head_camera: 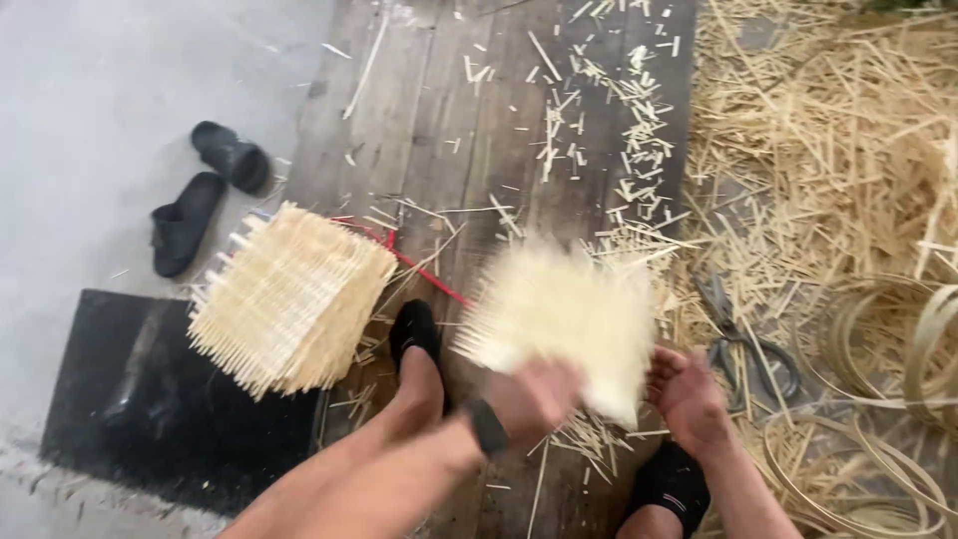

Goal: Weaving and trimming bamboo strips to form small circular trays or baskets.

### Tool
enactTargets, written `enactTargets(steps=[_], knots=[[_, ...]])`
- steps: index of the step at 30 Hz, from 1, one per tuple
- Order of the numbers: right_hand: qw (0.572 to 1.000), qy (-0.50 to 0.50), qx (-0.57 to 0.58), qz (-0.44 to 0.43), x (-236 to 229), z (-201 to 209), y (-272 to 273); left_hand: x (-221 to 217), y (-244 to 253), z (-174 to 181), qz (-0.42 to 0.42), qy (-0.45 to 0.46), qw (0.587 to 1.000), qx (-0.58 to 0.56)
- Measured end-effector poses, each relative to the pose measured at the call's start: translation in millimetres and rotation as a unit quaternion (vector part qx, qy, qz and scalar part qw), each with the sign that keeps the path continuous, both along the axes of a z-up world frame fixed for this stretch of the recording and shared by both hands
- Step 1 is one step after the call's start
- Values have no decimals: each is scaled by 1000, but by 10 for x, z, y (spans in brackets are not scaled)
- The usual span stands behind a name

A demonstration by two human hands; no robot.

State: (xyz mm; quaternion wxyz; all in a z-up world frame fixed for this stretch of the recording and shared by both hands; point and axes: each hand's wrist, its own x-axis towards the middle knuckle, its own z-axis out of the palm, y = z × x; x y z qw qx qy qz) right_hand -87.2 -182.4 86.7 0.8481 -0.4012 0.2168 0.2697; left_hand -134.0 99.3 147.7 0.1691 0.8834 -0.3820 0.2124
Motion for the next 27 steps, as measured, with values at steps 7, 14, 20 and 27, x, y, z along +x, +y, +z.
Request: enactTargets(steps=[7, 14, 20, 27], knots=[[926, -44, -350, 132, 66, -223, 22, -137, -386, -437, 155, 253, 939, -175], [878, -69, -443, 168, 191, -18, 126, 272, 392, -1618, 342, 632, 470, -513], [854, -117, -486, 146, 218, -171, 111, 149, 358, -1633, 367, 585, 492, -530], [838, -158, -518, 69, 35, -357, -267, 94, 356, -1619, 351, 615, 484, -514]])
